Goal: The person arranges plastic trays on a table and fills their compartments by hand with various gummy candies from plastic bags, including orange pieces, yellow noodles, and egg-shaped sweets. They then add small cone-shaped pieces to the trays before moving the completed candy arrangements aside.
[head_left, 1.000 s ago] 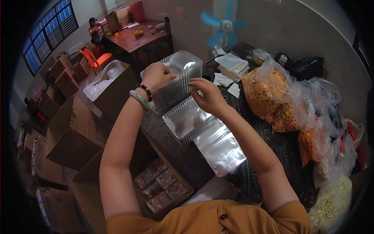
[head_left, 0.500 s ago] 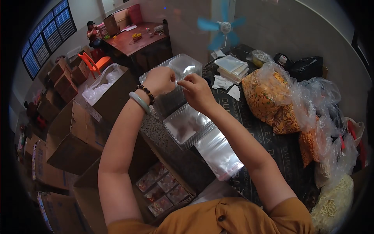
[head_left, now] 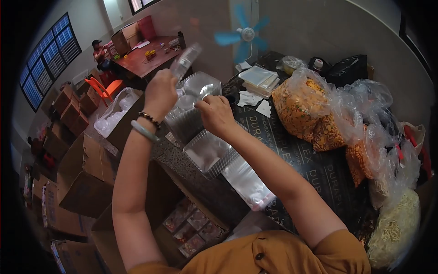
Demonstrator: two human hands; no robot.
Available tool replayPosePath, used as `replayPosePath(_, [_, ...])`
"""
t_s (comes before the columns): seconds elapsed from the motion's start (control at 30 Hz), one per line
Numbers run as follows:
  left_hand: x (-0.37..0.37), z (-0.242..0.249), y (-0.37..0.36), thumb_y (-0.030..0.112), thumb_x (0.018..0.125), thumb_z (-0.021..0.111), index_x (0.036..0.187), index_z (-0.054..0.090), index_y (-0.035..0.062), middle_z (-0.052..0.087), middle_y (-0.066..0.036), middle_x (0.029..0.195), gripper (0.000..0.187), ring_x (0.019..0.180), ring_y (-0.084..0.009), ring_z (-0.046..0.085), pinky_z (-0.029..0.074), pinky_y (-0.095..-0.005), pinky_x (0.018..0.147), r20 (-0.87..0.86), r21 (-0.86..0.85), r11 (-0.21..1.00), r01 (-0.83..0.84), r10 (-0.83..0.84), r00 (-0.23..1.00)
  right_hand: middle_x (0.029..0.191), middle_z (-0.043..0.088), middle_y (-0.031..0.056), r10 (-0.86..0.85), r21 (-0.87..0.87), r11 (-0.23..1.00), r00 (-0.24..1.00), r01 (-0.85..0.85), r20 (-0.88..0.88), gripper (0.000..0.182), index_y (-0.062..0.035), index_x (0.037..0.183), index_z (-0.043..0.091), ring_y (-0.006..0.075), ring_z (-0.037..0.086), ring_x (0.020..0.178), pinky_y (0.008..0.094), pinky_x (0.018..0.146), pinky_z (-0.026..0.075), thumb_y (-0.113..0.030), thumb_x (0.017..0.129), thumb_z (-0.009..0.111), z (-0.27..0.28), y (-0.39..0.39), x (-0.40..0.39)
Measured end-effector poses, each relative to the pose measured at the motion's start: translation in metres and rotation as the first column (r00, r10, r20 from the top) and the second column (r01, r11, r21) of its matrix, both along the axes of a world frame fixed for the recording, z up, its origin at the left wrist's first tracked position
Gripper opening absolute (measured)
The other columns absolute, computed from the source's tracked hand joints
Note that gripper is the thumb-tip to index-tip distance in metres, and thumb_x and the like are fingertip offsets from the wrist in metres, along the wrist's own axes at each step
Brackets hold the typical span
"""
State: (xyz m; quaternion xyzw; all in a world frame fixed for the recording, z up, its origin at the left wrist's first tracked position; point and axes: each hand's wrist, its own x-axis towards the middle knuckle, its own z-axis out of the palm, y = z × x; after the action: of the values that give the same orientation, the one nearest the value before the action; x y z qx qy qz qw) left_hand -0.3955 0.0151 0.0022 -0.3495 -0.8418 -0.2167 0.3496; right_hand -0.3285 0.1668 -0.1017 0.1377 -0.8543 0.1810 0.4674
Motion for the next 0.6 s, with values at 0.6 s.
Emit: replayPosePath(0.6, [0.212,-0.141,0.133,0.007,0.091,0.051,0.113,0.052,-0.0002,0.054,-0.009,0.114,0.024,0.102,-0.0134,0.052,0.044,-0.0258,0.083,0.553,0.623,0.674,0.396,-0.738,0.387,0.094,0.062,-0.0001,0.297,-0.932,-0.135,0.884,-0.335,-0.361,0.01,-0.0067,0.096,0.061,0.0092,0.056,0.085,0.023,0.08,0.043,-0.013,0.088,0.058,-0.067,0.119,0.286])
